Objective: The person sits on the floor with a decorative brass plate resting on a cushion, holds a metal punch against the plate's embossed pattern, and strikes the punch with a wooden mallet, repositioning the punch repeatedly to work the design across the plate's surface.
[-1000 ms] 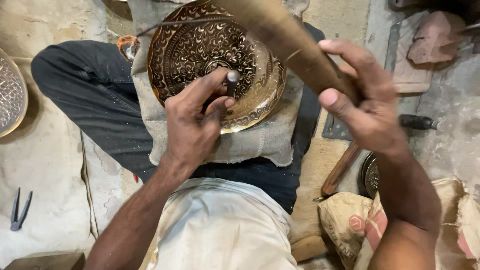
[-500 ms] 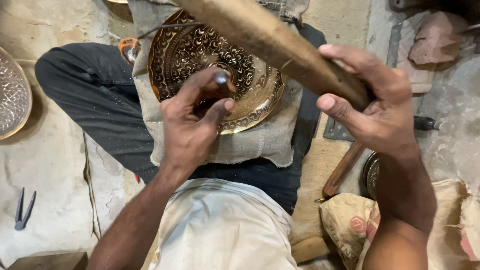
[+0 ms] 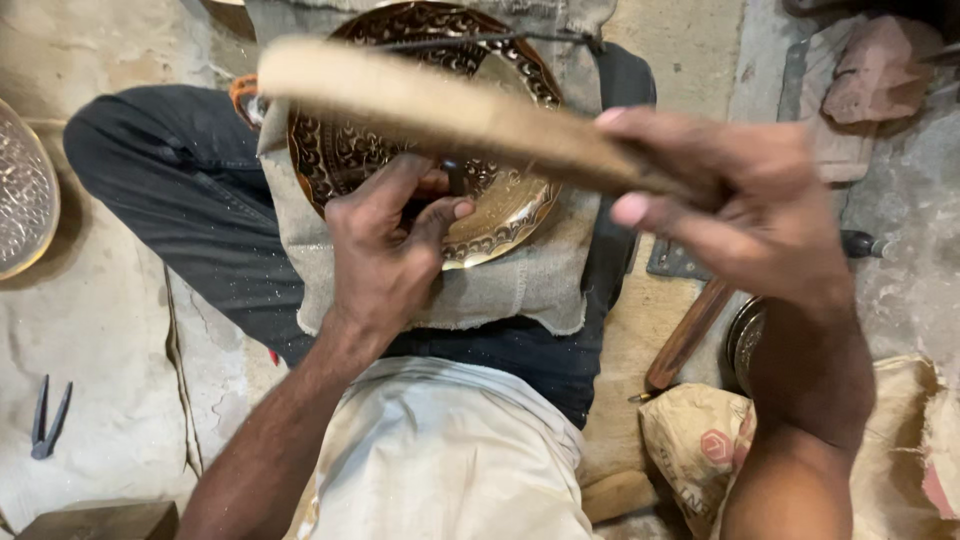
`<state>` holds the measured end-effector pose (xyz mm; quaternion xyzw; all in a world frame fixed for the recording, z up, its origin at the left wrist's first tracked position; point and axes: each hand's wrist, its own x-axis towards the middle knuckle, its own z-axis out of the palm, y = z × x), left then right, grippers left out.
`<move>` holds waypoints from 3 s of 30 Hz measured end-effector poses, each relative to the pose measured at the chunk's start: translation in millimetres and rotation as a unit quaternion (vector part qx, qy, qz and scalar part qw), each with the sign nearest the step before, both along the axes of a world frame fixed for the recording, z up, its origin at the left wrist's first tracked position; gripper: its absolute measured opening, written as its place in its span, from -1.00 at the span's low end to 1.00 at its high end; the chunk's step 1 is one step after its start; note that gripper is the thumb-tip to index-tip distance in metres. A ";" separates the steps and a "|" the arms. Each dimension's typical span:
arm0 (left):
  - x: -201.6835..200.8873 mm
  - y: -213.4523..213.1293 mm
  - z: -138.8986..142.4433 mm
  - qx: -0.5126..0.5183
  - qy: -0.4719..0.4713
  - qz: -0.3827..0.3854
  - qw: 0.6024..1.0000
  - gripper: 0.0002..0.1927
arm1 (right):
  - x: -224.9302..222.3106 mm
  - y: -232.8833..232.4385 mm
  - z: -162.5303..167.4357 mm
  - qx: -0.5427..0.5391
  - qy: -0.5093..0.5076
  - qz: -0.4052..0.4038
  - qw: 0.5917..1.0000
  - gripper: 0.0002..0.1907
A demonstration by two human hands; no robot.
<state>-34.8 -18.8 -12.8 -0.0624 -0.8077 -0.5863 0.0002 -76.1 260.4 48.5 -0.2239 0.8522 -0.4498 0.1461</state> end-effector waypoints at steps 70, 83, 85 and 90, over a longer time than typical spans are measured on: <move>8.9 8.4 -4.7 0.005 -0.015 0.055 0.998 -0.85 | -7.6 -7.4 43.6 0.106 0.112 0.077 0.985 -0.48; 7.5 10.8 1.3 0.049 0.035 0.068 0.996 -0.72 | -15.7 2.9 52.4 0.030 0.185 0.056 0.981 -0.51; 7.0 10.0 1.6 0.032 0.053 0.066 0.996 -0.71 | -18.3 -0.5 55.3 0.083 0.175 0.072 0.978 -0.52; 8.5 11.5 0.3 0.110 -0.001 0.075 0.991 -0.66 | -17.8 -17.8 66.7 0.078 0.162 0.043 0.983 -0.48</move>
